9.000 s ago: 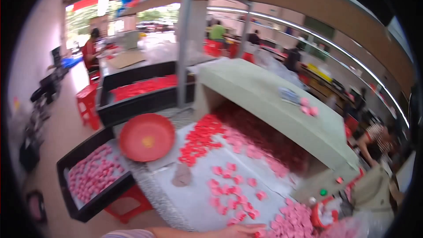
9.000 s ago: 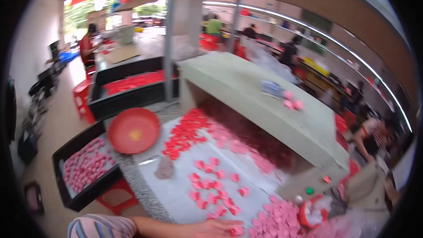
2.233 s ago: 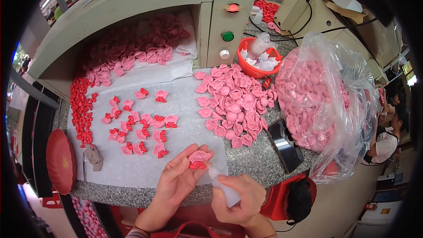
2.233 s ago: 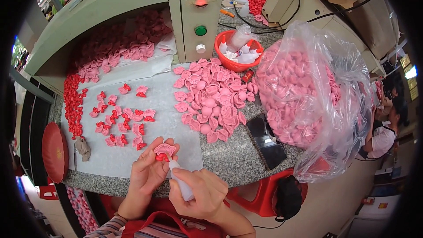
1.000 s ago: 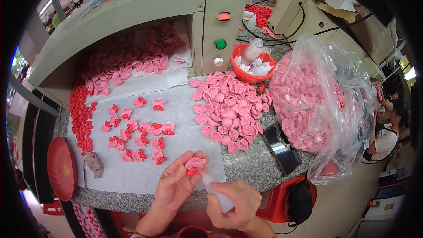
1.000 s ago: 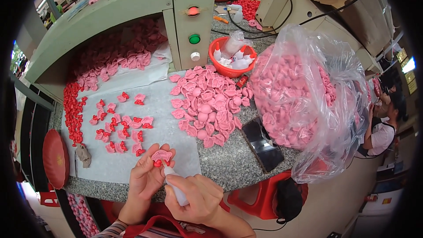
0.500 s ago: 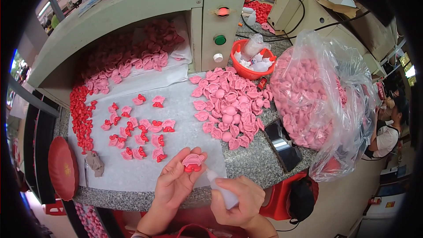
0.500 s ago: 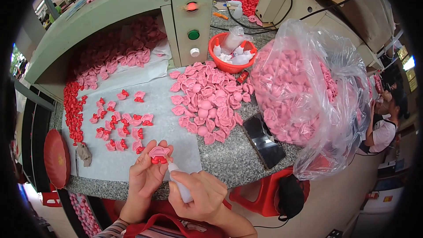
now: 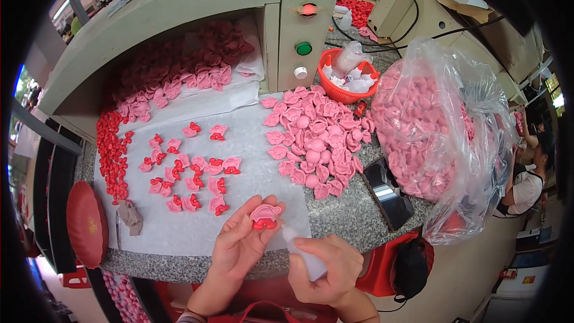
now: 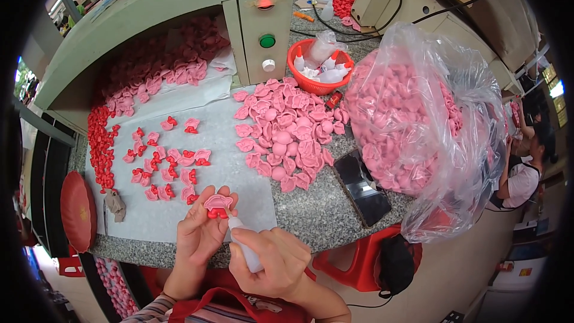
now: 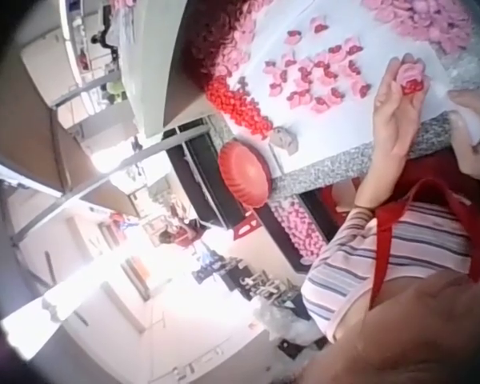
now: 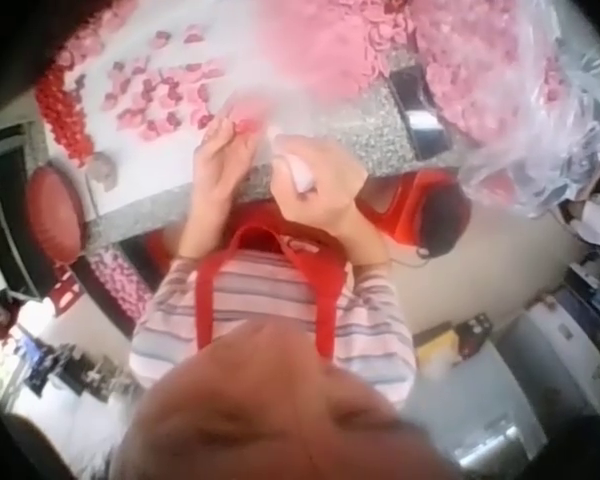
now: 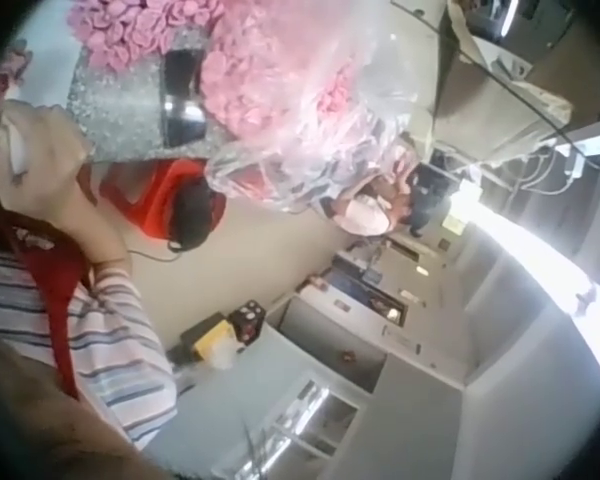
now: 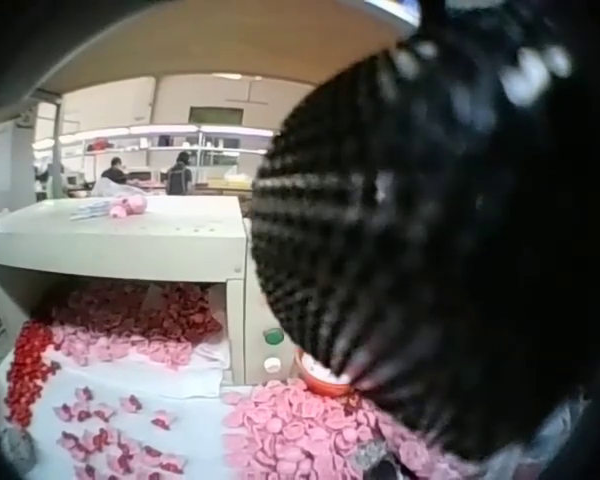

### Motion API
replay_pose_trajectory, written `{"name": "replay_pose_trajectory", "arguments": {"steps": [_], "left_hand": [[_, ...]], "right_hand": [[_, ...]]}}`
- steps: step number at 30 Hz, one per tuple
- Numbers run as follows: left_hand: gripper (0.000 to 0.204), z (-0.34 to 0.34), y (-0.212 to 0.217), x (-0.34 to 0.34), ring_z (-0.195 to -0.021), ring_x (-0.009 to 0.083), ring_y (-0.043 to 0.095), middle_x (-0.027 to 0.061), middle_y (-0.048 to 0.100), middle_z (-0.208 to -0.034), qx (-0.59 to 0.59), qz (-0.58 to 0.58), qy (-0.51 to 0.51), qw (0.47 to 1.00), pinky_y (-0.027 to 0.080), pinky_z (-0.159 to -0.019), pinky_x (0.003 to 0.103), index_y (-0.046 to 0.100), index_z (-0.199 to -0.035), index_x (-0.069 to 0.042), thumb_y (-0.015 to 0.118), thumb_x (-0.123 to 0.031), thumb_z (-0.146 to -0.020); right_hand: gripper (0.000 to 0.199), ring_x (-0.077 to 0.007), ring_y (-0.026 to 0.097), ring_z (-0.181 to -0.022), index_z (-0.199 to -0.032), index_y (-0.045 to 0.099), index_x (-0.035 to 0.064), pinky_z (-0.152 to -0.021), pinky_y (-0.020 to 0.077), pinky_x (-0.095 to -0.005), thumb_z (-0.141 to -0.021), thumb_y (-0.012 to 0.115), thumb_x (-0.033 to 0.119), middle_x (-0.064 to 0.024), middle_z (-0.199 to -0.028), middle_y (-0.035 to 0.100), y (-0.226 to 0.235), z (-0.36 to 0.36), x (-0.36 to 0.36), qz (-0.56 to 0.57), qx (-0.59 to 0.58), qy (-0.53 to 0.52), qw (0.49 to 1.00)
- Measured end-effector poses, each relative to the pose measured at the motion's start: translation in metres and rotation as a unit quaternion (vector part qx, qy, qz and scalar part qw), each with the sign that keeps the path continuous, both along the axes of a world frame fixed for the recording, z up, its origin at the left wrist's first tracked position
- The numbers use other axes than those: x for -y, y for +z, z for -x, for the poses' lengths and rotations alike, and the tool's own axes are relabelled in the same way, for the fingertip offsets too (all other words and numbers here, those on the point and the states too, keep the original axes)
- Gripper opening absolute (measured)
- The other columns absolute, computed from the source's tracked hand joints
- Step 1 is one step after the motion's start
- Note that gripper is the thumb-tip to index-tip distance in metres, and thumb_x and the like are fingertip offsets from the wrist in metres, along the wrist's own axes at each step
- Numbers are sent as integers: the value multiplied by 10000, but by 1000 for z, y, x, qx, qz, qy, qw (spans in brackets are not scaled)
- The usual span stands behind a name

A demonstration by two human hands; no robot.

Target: Assembling small pink heart-shaped toy parts by applying adhesive using a dispenser and joining components at a factory workbench.

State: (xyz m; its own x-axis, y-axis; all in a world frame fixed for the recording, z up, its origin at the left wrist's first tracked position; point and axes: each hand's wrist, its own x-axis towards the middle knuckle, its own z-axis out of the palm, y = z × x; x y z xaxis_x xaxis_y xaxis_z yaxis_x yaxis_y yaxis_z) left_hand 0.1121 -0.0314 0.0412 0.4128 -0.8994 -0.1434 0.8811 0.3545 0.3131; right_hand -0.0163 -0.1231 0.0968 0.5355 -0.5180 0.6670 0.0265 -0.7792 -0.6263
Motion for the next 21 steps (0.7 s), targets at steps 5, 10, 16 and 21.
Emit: {"name": "replay_pose_trajectory", "arguments": {"steps": [5, 10, 16, 21], "left_hand": [[348, -1, 0, -1, -1244, 356, 405, 195, 448, -1309, 6, 2, -4, 1000, 419, -992, 453, 494, -1243, -20, 509, -81, -900], [352, -1, -2, 0, -1249, 358, 398, 197, 441, -1312, 6, 1, -3, 1000, 411, -1000, 460, 490, -1246, -20, 511, -82, -900], [354, -2, -2, 0, -1261, 364, 383, 201, 445, -1316, 3, 19, 1, 1000, 395, -1020, 454, 485, -1248, -10, 507, -76, -901], [360, -1, -1, -1, -1259, 361, 382, 194, 428, -1323, -1, 13, 1, 1000, 406, -1012, 466, 481, -1252, -22, 511, -77, -898]], "right_hand": [[297, -162, 471, -408, -944, 592, 32, -394, 374, -267, -660, 675, 38, -40, -622, 570, -4, -4, 0, 10, 17, -6, 1000], [294, -160, 473, -412, -936, 590, 30, -394, 371, -264, -655, 675, 34, -37, -632, 578, -4, -2, 0, 11, 12, -18, 1000], [286, -160, 479, -416, -929, 583, 30, -395, 371, -262, -658, 676, 34, -35, -653, 587, -3, -2, 0, 14, 10, -14, 1000], [284, -163, 484, -418, -926, 581, 29, -395, 374, -265, -658, 676, 32, -36, -661, 593, -1, 0, 0, 8, 3, -15, 1000]]}}
